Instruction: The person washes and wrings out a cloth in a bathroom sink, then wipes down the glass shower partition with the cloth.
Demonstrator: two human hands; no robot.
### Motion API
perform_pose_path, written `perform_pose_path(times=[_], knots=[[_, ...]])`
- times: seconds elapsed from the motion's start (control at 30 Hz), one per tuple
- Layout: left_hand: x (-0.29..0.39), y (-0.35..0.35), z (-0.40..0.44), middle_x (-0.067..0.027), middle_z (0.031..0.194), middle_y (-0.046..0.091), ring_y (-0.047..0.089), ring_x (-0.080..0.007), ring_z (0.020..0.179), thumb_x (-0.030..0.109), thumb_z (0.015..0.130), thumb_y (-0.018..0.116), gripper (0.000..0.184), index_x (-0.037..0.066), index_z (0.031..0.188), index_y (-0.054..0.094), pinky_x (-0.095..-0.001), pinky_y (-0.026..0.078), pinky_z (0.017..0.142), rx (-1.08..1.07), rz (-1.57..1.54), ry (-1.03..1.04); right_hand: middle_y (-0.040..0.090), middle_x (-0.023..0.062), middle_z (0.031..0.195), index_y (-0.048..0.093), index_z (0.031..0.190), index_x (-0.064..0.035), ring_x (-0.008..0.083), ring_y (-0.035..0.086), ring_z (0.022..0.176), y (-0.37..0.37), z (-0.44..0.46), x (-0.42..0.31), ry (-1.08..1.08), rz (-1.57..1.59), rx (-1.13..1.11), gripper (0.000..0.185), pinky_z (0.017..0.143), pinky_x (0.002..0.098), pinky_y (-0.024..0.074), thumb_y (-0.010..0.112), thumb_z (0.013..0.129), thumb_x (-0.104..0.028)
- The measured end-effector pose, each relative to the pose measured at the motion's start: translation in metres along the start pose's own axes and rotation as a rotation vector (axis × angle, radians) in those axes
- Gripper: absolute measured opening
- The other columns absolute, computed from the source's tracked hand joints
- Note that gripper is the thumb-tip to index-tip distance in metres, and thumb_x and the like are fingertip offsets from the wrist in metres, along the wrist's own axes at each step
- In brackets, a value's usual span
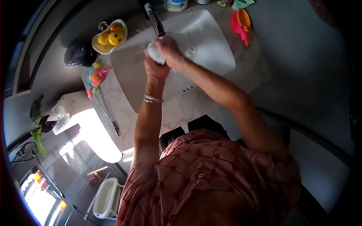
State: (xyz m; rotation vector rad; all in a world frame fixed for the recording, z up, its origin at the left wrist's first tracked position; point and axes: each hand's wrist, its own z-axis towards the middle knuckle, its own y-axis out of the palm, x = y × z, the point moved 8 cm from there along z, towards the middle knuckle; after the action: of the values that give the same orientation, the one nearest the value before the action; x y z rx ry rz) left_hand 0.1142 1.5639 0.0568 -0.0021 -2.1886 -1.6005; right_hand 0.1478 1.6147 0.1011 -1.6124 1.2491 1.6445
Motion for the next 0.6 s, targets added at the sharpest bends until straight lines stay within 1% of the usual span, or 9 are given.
perform_pose_path(times=[0.03, 0.07, 0.2, 0.27, 0.3, 0.37, 0.43, 0.53, 0.6], knots=[[0.010, -0.017, 0.007, -0.0127, 0.116, 0.048, 0.039, -0.0346, 0.113, 0.053, 0.085, 0.032, 0.059, 0.006, 0.118, 0.045, -0.0622, 0.028, 0.091, 0.009, -0.092, -0.015, 0.059, 0.0165, 0.078, 0.055, 0.070, 0.0000, 0.0282, 0.059, 0.073, 0.012, -0.028, -0.031, -0.326, -0.303, 0.020, 0.025, 0.059, 0.0373, 0.0465, 0.055, 0.076, -0.025], [0.013, 0.016, 0.000, -0.0133, 0.108, 0.052, 0.044, -0.0326, 0.106, 0.053, 0.085, 0.035, 0.058, 0.004, 0.113, 0.047, -0.0547, 0.031, 0.093, -0.643, -0.267, -0.173, 0.059, 0.0165, 0.078, 0.055, 0.070, 0.0000, 0.0282, 0.059, 0.073, 0.016, -0.033, -0.030, -0.327, -0.304, 0.020, 0.025, 0.059, 0.0373, 0.0465, 0.055, 0.076, -0.025], [0.025, 0.000, 0.018, -0.0100, 0.099, 0.054, 0.051, -0.0230, 0.094, 0.032, 0.087, 0.041, 0.033, 0.005, 0.104, 0.050, -0.0384, 0.041, 0.087, -0.565, 0.076, 0.004, 0.059, 0.0110, 0.079, 0.054, 0.088, -0.0031, 0.0185, 0.059, 0.075, 0.060, -0.063, -0.043, -0.958, -1.043, -0.087, 0.021, 0.065, 0.0372, 0.0478, 0.059, 0.078, -0.021], [0.034, 0.016, 0.019, -0.0083, 0.097, 0.055, 0.052, -0.0189, 0.091, 0.019, 0.088, 0.041, 0.023, 0.006, 0.103, 0.051, -0.0324, 0.044, 0.083, -0.577, 0.405, 0.238, 0.058, 0.0125, 0.073, 0.054, 0.079, -0.0032, 0.0238, 0.059, 0.071, 0.046, -0.020, -0.041, -0.705, -1.031, -0.145, 0.021, 0.063, 0.0372, 0.0476, 0.056, 0.078, -0.024], [0.033, 0.026, 0.018, -0.0080, 0.096, 0.055, 0.053, -0.0184, 0.090, 0.016, 0.088, 0.040, 0.022, 0.006, 0.105, 0.051, -0.0315, 0.044, 0.082, -0.404, 0.413, 0.226, 0.058, 0.0141, 0.067, 0.055, 0.071, -0.0033, 0.0292, 0.059, 0.067, 0.031, 0.011, -0.031, -0.450, -1.008, -0.201, 0.025, 0.061, 0.0373, 0.0473, 0.052, 0.077, -0.028], [0.021, 0.036, -0.001, -0.0078, 0.095, 0.056, 0.055, -0.0189, 0.088, 0.011, 0.089, 0.039, 0.024, 0.005, 0.109, 0.050, -0.0320, 0.045, 0.081, 0.108, 0.247, 0.061, 0.062, 0.0126, 0.072, 0.055, 0.084, -0.0060, 0.0274, 0.061, 0.069, -0.003, 0.050, -0.059, -0.547, -1.161, -0.041, 0.027, 0.062, 0.0388, 0.0484, 0.057, 0.074, -0.032], [0.038, 0.009, 0.014, -0.0081, 0.096, 0.056, 0.055, -0.0202, 0.089, 0.013, 0.089, 0.040, 0.026, 0.005, 0.112, 0.049, -0.0334, 0.045, 0.082, 0.060, 0.187, 0.065, 0.059, 0.0133, 0.071, 0.050, 0.084, -0.0070, 0.0298, 0.060, 0.065, 0.013, 0.028, -0.034, -0.428, -1.162, -0.093, 0.022, 0.059, 0.0392, 0.0482, 0.059, 0.075, -0.025], [0.064, -0.038, 0.013, -0.0084, 0.097, 0.056, 0.055, -0.0218, 0.089, 0.022, 0.089, 0.044, 0.031, 0.005, 0.114, 0.048, -0.0351, 0.045, 0.082, -0.019, 0.492, 0.276, 0.060, 0.0138, 0.077, 0.050, 0.091, -0.0080, 0.0309, 0.059, 0.079, 0.064, -0.041, -0.023, -0.797, -0.984, -0.066, 0.026, 0.068, 0.0413, 0.0462, 0.059, 0.076, -0.027], [0.057, -0.027, 0.007, -0.0094, 0.104, 0.053, 0.052, -0.0224, 0.099, 0.025, 0.088, 0.044, 0.032, 0.006, 0.113, 0.047, -0.0340, 0.043, 0.084, -0.104, 0.404, 0.221, 0.060, 0.0143, 0.078, 0.052, 0.089, -0.0078, 0.0308, 0.058, 0.081, 0.068, -0.028, -0.015, -0.772, -0.980, -0.177, 0.025, 0.070, 0.0413, 0.0455, 0.060, 0.076, -0.027]])
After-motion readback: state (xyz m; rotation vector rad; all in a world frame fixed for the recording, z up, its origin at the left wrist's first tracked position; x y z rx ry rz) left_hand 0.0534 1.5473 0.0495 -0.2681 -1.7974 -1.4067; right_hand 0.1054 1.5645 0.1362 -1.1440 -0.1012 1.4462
